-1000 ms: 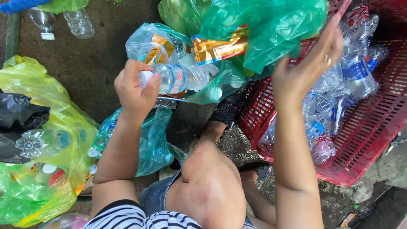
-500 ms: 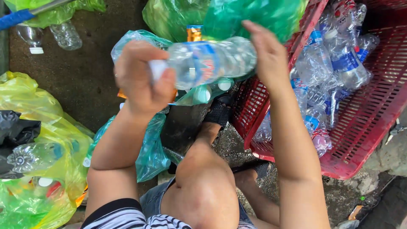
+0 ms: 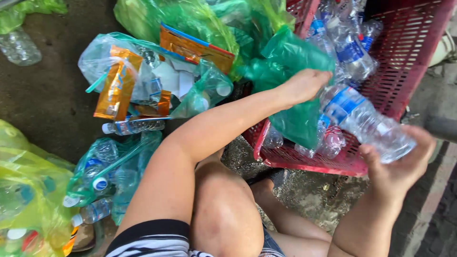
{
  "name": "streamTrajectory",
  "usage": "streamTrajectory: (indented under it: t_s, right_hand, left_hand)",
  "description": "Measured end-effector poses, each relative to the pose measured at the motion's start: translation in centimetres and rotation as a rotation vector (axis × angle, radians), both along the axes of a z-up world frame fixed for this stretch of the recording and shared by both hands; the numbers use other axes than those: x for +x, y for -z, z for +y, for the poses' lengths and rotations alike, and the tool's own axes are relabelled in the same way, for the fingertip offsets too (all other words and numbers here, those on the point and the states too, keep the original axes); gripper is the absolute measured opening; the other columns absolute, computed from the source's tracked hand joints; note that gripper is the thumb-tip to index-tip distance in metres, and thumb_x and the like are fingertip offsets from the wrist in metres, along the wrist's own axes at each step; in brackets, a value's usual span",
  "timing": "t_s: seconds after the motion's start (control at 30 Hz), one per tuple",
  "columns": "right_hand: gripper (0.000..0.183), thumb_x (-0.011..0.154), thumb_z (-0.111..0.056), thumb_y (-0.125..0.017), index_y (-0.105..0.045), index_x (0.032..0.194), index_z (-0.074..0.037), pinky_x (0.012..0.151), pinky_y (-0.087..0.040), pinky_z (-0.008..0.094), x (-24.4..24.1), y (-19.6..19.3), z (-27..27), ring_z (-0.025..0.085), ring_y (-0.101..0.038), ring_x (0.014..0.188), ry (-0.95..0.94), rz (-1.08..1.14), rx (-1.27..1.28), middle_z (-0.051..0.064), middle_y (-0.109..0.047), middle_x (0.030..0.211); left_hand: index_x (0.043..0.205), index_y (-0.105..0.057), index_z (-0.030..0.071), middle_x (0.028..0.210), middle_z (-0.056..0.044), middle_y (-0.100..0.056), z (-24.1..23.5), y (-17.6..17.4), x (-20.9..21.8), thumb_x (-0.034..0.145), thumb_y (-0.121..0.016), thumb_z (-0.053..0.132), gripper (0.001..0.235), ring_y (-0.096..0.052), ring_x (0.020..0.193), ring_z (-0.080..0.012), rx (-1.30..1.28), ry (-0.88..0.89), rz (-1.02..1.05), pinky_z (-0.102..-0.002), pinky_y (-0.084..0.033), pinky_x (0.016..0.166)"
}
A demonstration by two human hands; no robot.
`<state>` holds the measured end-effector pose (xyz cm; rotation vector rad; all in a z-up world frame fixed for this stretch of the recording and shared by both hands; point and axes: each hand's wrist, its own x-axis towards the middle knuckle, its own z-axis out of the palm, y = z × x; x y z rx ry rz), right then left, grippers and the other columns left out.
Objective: The recorder sorts through several plastic bags of trash to collect plastic water bottles and place them into a red plastic crate.
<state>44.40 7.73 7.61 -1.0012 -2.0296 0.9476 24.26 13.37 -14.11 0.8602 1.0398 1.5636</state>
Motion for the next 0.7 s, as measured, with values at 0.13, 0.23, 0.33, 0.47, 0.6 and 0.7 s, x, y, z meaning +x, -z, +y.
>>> streamTrajectory:
  t_s: [0.13,0.23,0.33,0.47,0.6,0.7]
  right_hand:
    - [0.067,0.097,-0.035,-0.095,-0.049,0.136,-0.004,0.101,-0.050,0.031,5.2,-0.2,-0.9,0.022,-0.058,0.115,-0.023,-0.291,0.307,0.009,-0.056,0.126]
    - [0.061,0.097,-0.031,-0.093,-0.052,0.135,-0.005,0.102,-0.049,0.033,7.8,1.4,-2.1,0.021,-0.057,0.116,0.037,-0.236,0.356,0.007,-0.055,0.123]
    - [0.059,0.092,-0.033,-0.092,-0.054,0.132,-0.010,0.100,-0.053,0.033,7.2,2.1,-2.2,0.018,-0.058,0.112,0.129,0.110,0.213,0.004,-0.057,0.121]
    - [0.057,0.087,-0.024,-0.092,-0.056,0.127,-0.007,0.085,-0.055,0.032,9.5,3.5,-0.5,0.021,-0.062,0.098,0.255,0.658,-0.178,0.007,-0.059,0.112]
    - [0.055,0.088,-0.020,-0.092,-0.056,0.128,-0.009,0.068,-0.053,0.031,10.9,2.4,-0.3,0.024,-0.066,0.093,0.428,0.641,-0.232,0.008,-0.061,0.117]
    - [0.048,0.094,-0.010,-0.089,-0.054,0.126,-0.009,0.085,-0.052,0.030,14.9,4.8,-0.3,0.021,-0.062,0.103,0.440,0.375,-0.047,0.006,-0.057,0.118]
  left_hand:
    - [0.062,-0.058,0.008,0.049,-0.001,-0.048,2.1,-2.5,3.0,0.095,-0.052,0.045,0.050,-0.039,0.040,-0.0146,-0.457,0.457,-0.136,-0.038,-0.027,0.039]
    - [0.061,-0.055,0.012,0.048,-0.001,-0.043,3.0,-1.6,5.3,0.092,-0.054,0.043,0.044,-0.031,0.037,-0.0138,-0.612,0.736,-0.144,-0.036,-0.019,0.037]
    - [0.070,-0.062,0.011,0.050,0.000,-0.044,1.9,-1.0,5.8,0.094,-0.058,0.040,0.037,-0.030,0.037,-0.0120,-0.648,1.017,-0.187,-0.034,-0.022,0.037]
    - [0.087,-0.075,0.009,0.068,-0.011,-0.065,-1.3,-3.5,4.2,0.088,-0.055,0.057,0.052,-0.056,0.066,-0.0274,-0.338,0.855,0.275,-0.050,-0.042,0.062]
    - [0.110,-0.076,0.018,0.139,-0.018,-0.058,-4.6,-6.7,-2.1,0.048,-0.080,0.062,0.076,-0.034,0.149,-0.0436,0.233,0.319,1.689,-0.072,-0.009,0.113]
    - [0.100,-0.077,0.014,0.125,-0.016,-0.062,-5.1,-3.6,-4.5,0.083,-0.063,0.028,0.026,-0.047,0.129,-0.0391,0.117,0.525,1.861,-0.067,-0.020,0.116]
